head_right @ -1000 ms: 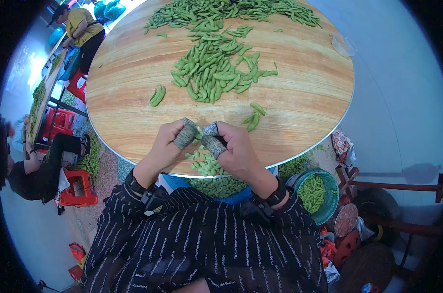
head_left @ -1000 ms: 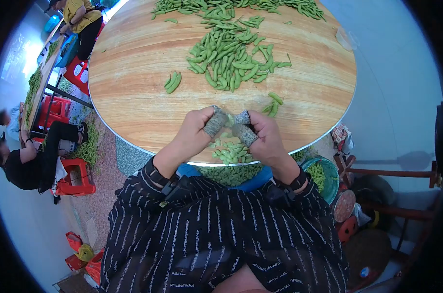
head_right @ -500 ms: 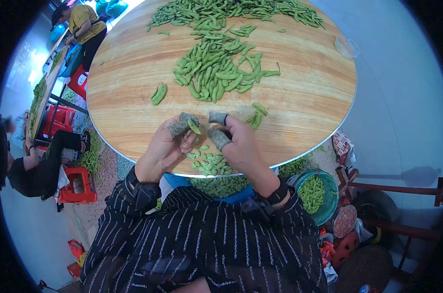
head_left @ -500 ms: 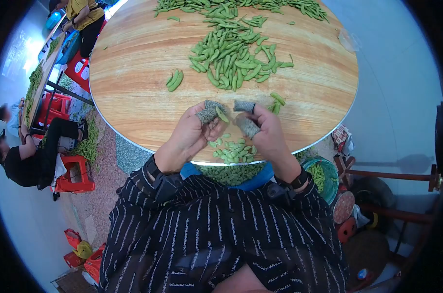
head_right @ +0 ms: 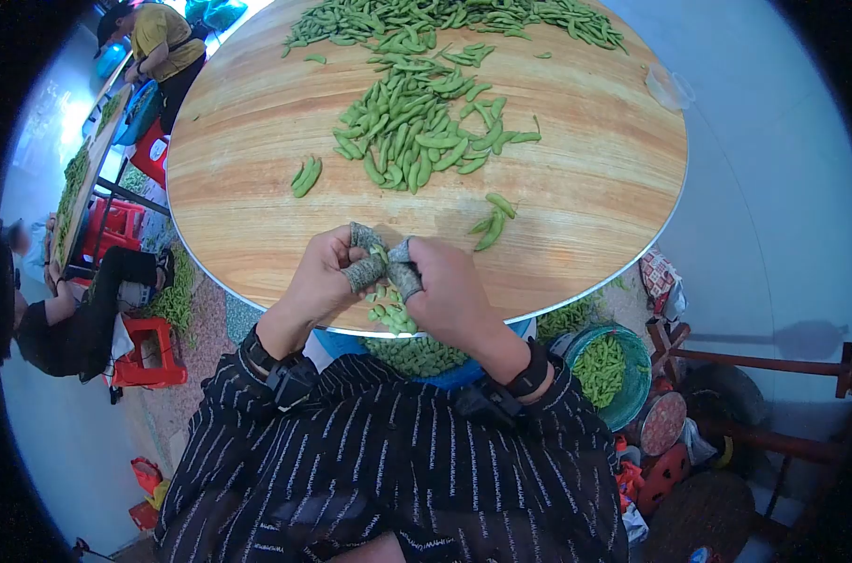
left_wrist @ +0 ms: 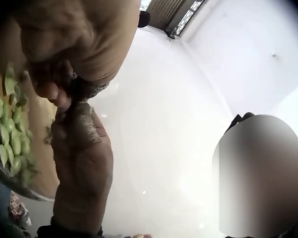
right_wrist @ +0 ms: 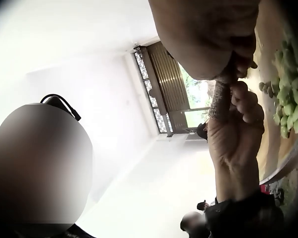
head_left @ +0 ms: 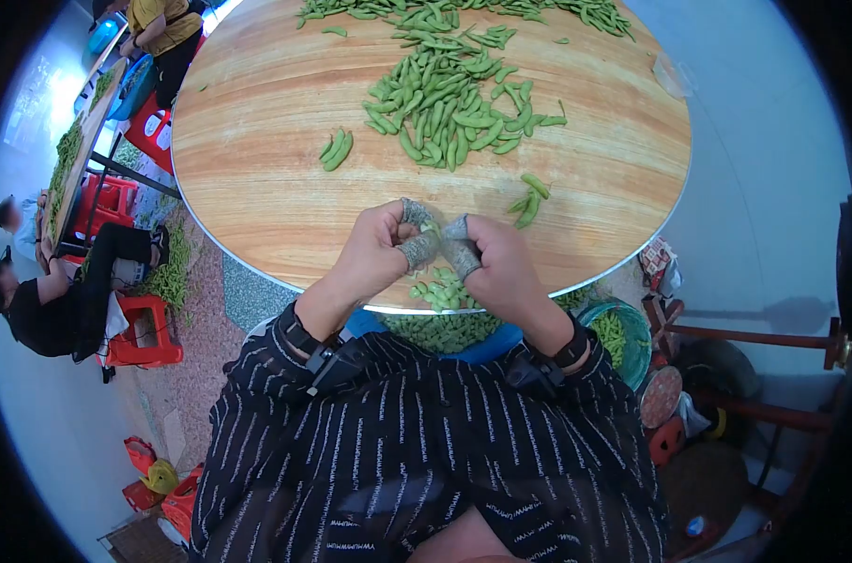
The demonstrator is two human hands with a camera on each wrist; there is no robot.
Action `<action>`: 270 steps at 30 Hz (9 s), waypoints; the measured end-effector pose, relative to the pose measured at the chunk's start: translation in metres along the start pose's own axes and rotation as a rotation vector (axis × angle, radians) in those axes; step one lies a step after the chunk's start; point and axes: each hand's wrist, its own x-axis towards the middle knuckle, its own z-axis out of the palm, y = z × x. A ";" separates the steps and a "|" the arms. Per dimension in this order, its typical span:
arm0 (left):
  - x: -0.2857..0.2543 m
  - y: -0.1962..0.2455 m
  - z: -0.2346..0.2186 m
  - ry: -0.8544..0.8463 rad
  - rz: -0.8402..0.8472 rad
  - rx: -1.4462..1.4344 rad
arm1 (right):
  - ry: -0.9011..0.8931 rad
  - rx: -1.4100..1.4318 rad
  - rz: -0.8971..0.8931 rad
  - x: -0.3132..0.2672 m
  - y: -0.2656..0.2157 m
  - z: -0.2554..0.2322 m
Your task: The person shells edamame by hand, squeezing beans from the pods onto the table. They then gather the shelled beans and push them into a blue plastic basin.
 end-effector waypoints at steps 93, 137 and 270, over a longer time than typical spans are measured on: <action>-0.007 0.008 0.012 -0.025 0.656 1.158 | 0.061 0.800 0.335 -0.012 0.001 -0.006; -0.003 -0.018 0.002 0.115 0.250 0.309 | 0.003 -0.091 -0.122 -0.008 -0.001 0.008; -0.004 -0.001 -0.001 -0.210 -0.014 -0.280 | -0.155 0.752 0.137 -0.002 0.005 -0.008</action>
